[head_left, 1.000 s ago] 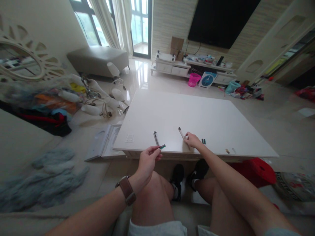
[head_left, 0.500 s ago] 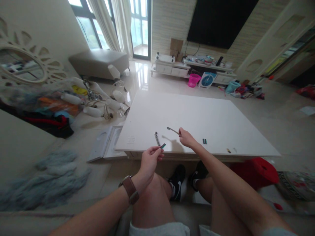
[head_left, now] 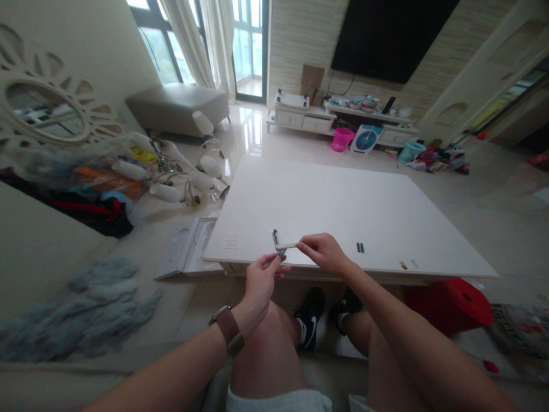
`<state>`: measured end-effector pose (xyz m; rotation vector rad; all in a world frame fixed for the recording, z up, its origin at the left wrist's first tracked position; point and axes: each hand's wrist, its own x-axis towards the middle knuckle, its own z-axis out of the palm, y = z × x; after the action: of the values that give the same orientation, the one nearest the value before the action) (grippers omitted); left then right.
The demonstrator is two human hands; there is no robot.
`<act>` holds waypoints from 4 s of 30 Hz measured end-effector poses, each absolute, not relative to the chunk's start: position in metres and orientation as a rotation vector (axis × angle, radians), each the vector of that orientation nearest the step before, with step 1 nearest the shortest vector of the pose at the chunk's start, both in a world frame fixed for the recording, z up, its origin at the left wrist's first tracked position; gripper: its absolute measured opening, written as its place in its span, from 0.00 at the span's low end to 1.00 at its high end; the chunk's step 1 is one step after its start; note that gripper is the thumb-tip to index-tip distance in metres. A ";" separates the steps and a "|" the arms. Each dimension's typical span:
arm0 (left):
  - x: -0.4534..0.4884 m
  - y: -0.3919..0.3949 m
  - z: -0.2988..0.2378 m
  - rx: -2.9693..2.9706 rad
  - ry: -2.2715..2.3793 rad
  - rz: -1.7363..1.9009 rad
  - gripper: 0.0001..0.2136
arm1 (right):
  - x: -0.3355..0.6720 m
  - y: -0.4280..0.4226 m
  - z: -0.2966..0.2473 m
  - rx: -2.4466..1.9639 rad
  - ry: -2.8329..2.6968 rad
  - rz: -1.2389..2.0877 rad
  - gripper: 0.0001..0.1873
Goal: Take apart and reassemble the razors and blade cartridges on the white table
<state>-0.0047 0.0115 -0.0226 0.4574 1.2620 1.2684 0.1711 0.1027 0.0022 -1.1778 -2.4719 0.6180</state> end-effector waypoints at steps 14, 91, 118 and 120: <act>-0.007 0.012 -0.026 0.426 1.325 1.290 0.15 | 0.179 0.108 0.005 -1.260 -2.653 0.318 0.26; -0.004 0.012 -0.021 0.413 1.254 1.361 0.19 | 0.166 0.095 0.006 -1.100 -2.134 1.115 0.25; -0.005 0.012 -0.023 0.403 1.299 1.340 0.16 | 0.187 0.102 0.012 -1.251 -2.603 0.487 0.25; -0.005 0.011 -0.023 0.415 1.305 1.337 0.16 | 0.187 0.103 0.011 -1.233 -2.596 0.492 0.24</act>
<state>-0.0053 0.0114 -0.0229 0.4146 1.3046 1.3370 0.1873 0.1027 0.0113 -1.2334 -2.5955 0.4918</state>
